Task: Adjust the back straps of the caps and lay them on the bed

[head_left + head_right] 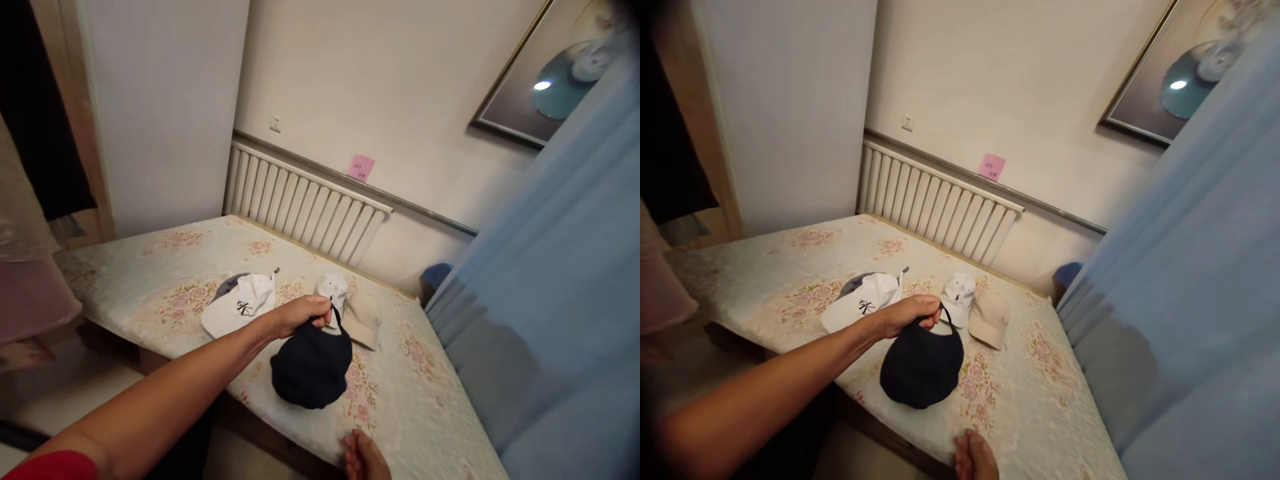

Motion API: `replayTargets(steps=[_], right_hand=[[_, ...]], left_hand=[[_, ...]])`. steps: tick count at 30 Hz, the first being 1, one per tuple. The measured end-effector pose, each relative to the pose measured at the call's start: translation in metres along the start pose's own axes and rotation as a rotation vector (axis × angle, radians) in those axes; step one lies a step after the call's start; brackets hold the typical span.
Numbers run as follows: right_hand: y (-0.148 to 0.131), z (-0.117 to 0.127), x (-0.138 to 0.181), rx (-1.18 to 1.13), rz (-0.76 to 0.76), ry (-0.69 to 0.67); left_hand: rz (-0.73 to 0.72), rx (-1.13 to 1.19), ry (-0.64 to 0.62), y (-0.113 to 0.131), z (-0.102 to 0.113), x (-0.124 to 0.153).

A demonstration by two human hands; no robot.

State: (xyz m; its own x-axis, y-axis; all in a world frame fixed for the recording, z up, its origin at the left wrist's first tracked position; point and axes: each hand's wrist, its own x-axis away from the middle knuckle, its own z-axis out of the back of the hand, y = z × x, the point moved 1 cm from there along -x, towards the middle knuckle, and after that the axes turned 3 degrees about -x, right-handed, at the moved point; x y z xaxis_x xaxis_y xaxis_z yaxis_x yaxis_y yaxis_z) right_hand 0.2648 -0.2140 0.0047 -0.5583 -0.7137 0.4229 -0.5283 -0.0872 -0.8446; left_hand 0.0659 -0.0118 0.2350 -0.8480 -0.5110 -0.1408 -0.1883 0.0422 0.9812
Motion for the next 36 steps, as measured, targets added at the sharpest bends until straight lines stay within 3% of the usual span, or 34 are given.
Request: replayTargets(steps=[4, 10, 14, 18, 24, 29, 36], right_hand=[[-0.061, -0.031, 0.015, 0.071, 0.234, -0.105], [-0.124, -0.095, 0.049, 0.268, 0.489, -0.392], [-0.136, -0.118, 0.066, 0.287, 0.411, -0.637], [-0.133, -0.12, 0.078, 0.202, 0.231, -0.827], [-0.126, -0.128, 0.098, 0.13, 0.141, -0.852], [-0.129, -0.138, 0.103, 0.073, 0.16, -0.831], [-0.133, -0.121, 0.092, 0.183, 0.241, -0.731]], left_hand=[[0.04, -0.105, -0.261, 0.019, -0.008, 0.009], [0.098, -0.205, -0.413, 0.031, -0.018, 0.021], [0.137, -0.163, -0.453, 0.029, -0.028, 0.025], [0.183, -0.166, -0.465, 0.02, -0.031, 0.025], [0.2, -0.16, -0.467, 0.006, -0.032, 0.025], [0.195, -0.168, -0.48, 0.004, -0.036, 0.026], [0.172, -0.268, -0.363, 0.002, -0.024, 0.029]])
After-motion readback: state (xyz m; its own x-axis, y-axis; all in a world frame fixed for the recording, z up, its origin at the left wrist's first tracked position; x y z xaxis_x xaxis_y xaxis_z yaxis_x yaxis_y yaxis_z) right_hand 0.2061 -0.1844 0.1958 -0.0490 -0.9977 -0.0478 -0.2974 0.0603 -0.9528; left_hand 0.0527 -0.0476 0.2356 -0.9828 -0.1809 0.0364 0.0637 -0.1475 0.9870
